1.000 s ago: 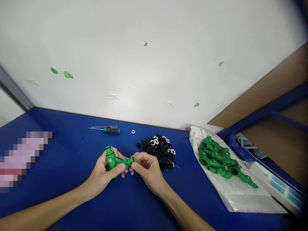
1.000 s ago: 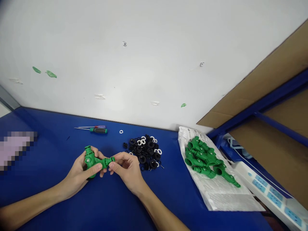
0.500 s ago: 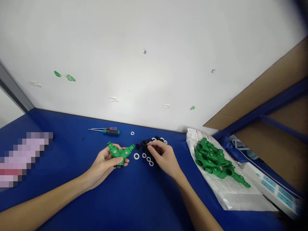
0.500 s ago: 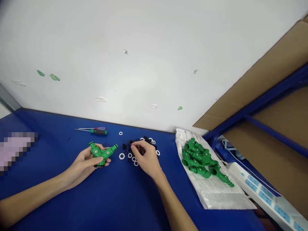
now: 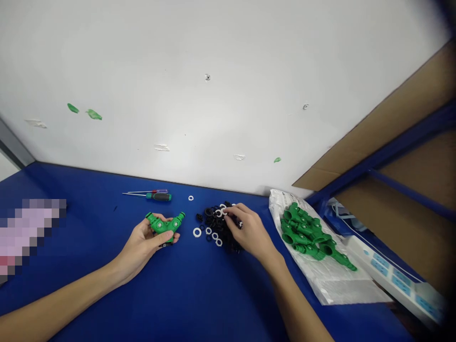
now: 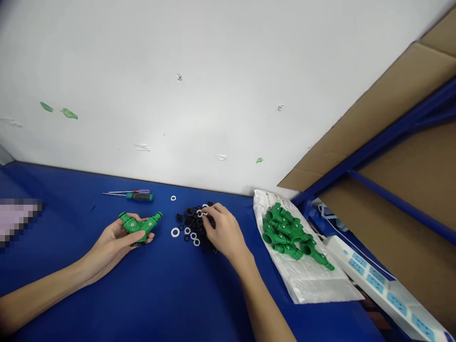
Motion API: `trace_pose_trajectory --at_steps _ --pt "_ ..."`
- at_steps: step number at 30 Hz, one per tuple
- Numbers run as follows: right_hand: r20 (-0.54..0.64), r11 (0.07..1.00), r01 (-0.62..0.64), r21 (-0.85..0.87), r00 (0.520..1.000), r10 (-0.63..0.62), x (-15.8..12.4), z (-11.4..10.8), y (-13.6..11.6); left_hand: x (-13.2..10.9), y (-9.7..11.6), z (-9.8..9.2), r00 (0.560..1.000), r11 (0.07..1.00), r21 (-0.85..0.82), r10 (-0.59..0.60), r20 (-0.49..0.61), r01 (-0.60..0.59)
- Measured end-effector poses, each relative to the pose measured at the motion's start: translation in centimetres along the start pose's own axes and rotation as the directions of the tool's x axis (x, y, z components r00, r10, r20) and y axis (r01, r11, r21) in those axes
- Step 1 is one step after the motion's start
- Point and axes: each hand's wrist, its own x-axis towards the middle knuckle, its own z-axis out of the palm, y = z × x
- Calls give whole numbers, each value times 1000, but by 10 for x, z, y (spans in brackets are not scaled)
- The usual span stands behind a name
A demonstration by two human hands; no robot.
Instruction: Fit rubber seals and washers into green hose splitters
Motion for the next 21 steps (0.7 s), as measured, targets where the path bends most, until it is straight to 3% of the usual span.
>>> trace_pose_trajectory --at_steps 3,8,14,21 --pt "57 998 64 -22 996 -62 5 -2 5 0 -1 0 1000 1000 4 3 -5 -3" --pt "219 947 252 -200 954 -207 13 10 -10 0 -2 0 1000 1000 -6 9 -7 -9" --pt "280 913 273 -303 941 -189 25 26 -16 0 -2 0 1000 1000 1 17 0 -17" --pt "319 918 258 -301 934 -158 25 22 -13 2 -4 -2 999 1000 21 6 36 -6"
